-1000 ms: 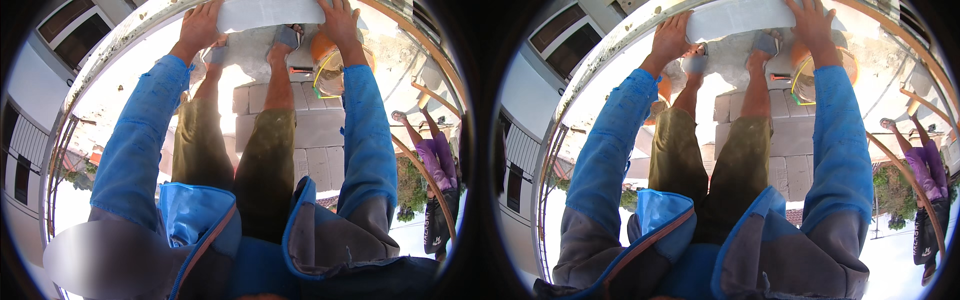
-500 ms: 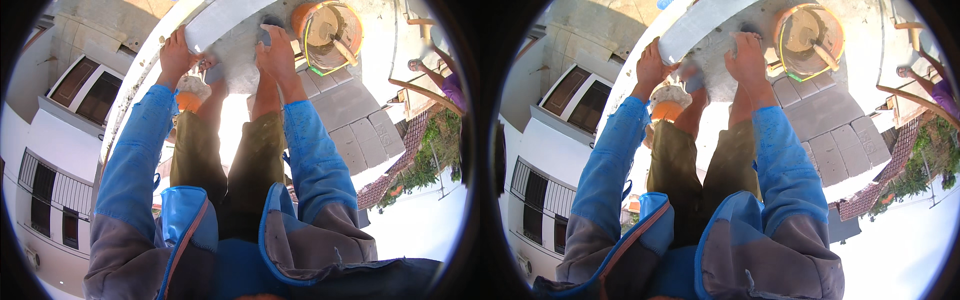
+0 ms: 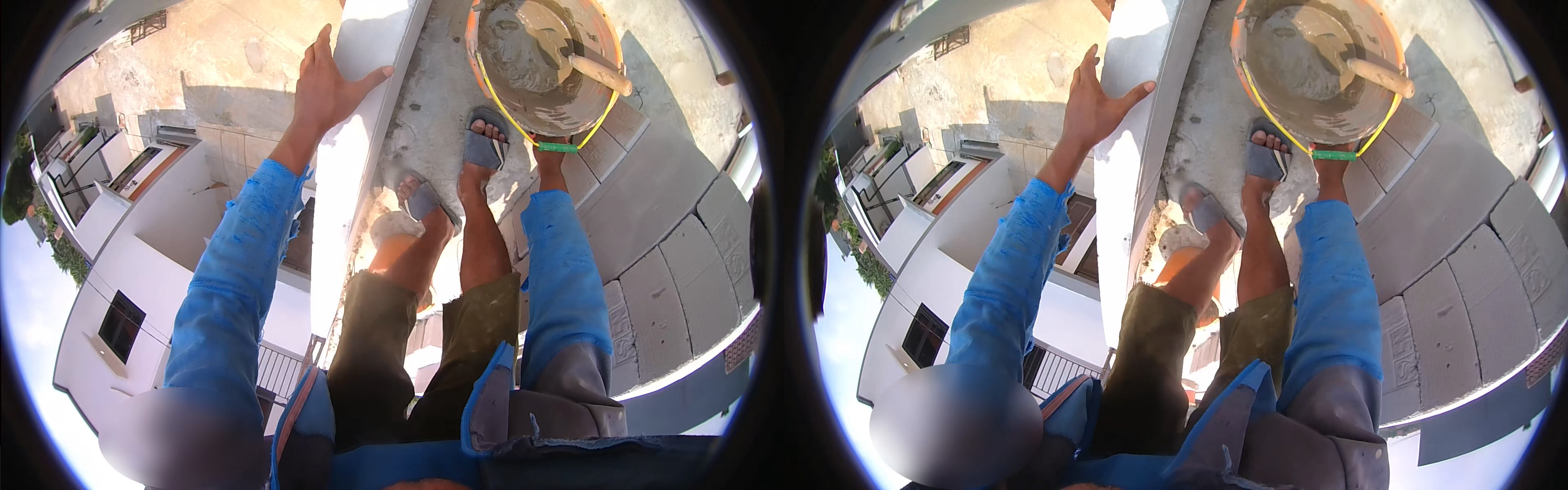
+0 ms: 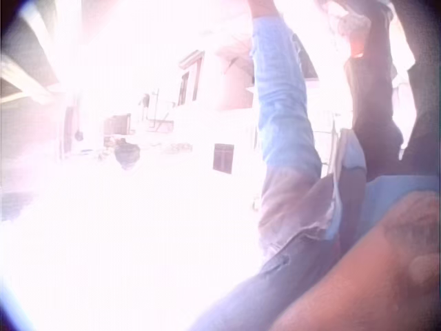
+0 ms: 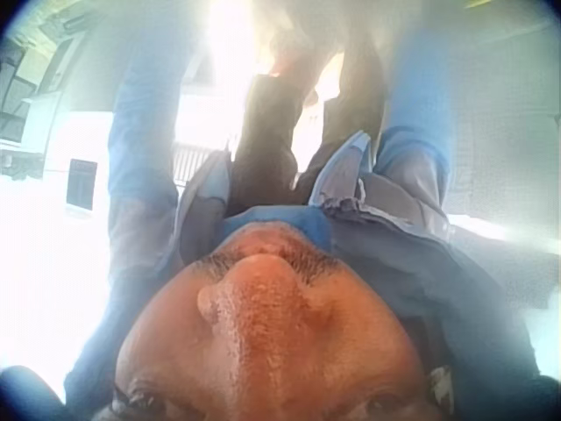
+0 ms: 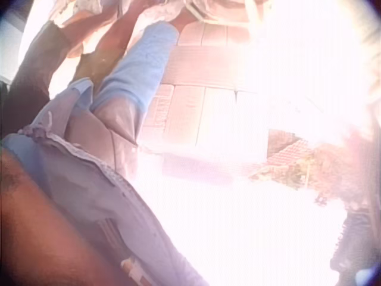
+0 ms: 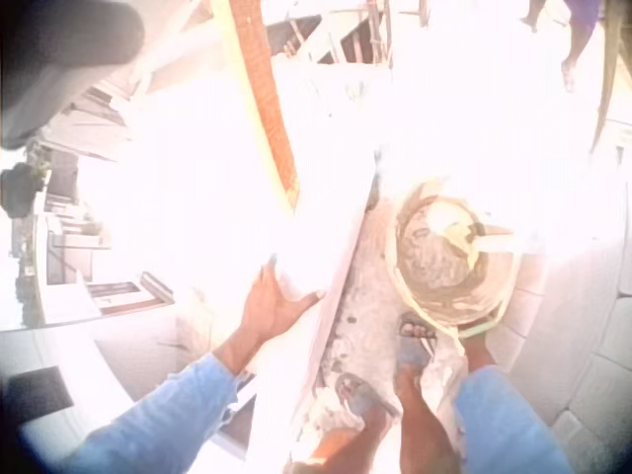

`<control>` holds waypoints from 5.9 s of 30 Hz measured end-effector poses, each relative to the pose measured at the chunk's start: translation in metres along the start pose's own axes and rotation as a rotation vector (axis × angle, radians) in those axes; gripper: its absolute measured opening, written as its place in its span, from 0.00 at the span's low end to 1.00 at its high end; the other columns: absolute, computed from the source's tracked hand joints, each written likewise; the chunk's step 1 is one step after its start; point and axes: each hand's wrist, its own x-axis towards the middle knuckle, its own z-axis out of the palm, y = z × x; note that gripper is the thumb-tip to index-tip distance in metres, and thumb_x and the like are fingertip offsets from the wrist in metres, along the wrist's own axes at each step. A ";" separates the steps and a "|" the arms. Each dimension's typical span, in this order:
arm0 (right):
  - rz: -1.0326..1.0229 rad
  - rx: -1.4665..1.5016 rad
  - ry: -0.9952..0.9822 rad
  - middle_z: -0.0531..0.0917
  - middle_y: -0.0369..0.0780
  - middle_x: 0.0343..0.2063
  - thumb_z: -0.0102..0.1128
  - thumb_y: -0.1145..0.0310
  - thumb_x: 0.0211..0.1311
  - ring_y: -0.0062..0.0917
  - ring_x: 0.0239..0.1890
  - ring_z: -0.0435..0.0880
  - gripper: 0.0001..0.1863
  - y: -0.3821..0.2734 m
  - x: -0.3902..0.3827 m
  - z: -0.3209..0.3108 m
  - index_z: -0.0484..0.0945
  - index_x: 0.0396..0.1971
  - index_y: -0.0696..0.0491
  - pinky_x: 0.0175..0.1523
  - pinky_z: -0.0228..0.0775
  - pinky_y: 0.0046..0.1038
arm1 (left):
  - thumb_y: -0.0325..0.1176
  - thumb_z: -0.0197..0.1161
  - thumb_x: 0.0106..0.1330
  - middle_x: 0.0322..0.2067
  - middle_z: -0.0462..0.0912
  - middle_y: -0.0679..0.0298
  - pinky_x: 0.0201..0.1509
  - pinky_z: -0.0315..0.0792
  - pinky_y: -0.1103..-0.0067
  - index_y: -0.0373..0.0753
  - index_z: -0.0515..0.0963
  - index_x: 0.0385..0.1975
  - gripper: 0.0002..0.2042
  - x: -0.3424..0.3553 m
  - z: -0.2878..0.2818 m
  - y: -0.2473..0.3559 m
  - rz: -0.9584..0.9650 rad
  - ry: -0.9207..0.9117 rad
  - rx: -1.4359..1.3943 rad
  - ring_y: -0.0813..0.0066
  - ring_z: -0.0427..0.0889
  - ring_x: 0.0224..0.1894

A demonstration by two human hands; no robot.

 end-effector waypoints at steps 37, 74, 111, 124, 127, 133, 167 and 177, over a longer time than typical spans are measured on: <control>0.973 1.557 -0.784 0.83 0.41 0.35 0.48 0.68 0.84 0.21 0.23 0.80 0.32 -0.238 0.022 -0.442 0.55 0.82 0.53 0.27 0.76 0.26 | 0.48 0.83 0.50 0.71 0.62 0.43 0.65 0.73 0.47 0.43 0.33 0.85 0.69 0.044 0.000 0.086 -0.411 -0.144 0.126 0.42 0.68 0.70; 0.378 0.987 0.047 0.89 0.54 0.40 0.59 0.62 0.79 0.46 0.39 0.90 0.21 -0.216 0.363 -0.389 0.75 0.63 0.59 0.46 0.83 0.48 | 0.48 0.83 0.53 0.69 0.60 0.39 0.56 0.69 0.42 0.43 0.33 0.85 0.68 0.029 0.013 0.079 -0.409 -0.087 0.230 0.39 0.66 0.67; -0.745 -0.099 -0.087 0.88 0.46 0.29 0.69 0.65 0.57 0.40 0.38 0.88 0.10 -0.078 0.425 -0.241 0.87 0.35 0.53 0.44 0.79 0.41 | 0.51 0.82 0.51 0.72 0.60 0.39 0.59 0.70 0.41 0.48 0.36 0.86 0.68 0.039 0.026 0.097 -0.361 -0.077 0.170 0.37 0.67 0.70; 1.199 1.649 -0.497 0.73 0.49 0.41 0.48 0.79 0.73 0.35 0.35 0.79 0.15 -0.211 0.364 -0.265 0.66 0.57 0.60 0.32 0.75 0.34 | 0.44 0.81 0.51 0.69 0.62 0.40 0.56 0.71 0.44 0.50 0.44 0.86 0.63 -0.024 0.024 0.060 -0.366 -0.045 0.195 0.39 0.70 0.66; 1.274 1.798 -0.445 0.70 0.49 0.42 0.45 0.82 0.73 0.34 0.36 0.76 0.15 -0.204 0.349 -0.249 0.64 0.57 0.62 0.31 0.73 0.33 | 0.44 0.82 0.51 0.69 0.63 0.40 0.55 0.72 0.44 0.51 0.44 0.86 0.63 -0.028 0.022 0.059 -0.368 -0.055 0.186 0.38 0.71 0.65; 1.222 1.753 -0.361 0.70 0.49 0.42 0.43 0.82 0.72 0.33 0.34 0.75 0.15 -0.237 0.345 -0.224 0.64 0.56 0.63 0.31 0.72 0.34 | 0.45 0.83 0.51 0.69 0.62 0.41 0.56 0.71 0.44 0.52 0.44 0.86 0.64 -0.029 0.024 0.062 -0.372 -0.052 0.171 0.39 0.70 0.65; 0.255 0.856 0.010 0.82 0.39 0.34 0.57 0.70 0.78 0.16 0.23 0.79 0.26 -0.231 0.207 -0.337 0.59 0.69 0.59 0.23 0.69 0.25 | 0.65 0.83 0.49 0.72 0.68 0.43 0.68 0.70 0.43 0.42 0.41 0.85 0.71 -0.148 0.004 -0.032 -0.368 -0.274 -0.078 0.40 0.70 0.73; 0.398 1.005 -0.174 0.85 0.42 0.35 0.59 0.72 0.75 0.22 0.34 0.83 0.17 -0.273 0.133 -0.328 0.69 0.57 0.63 0.39 0.77 0.32 | 0.50 0.88 0.50 0.74 0.65 0.41 0.74 0.71 0.54 0.39 0.40 0.83 0.69 -0.193 0.022 -0.032 -0.525 -0.308 -0.125 0.41 0.69 0.74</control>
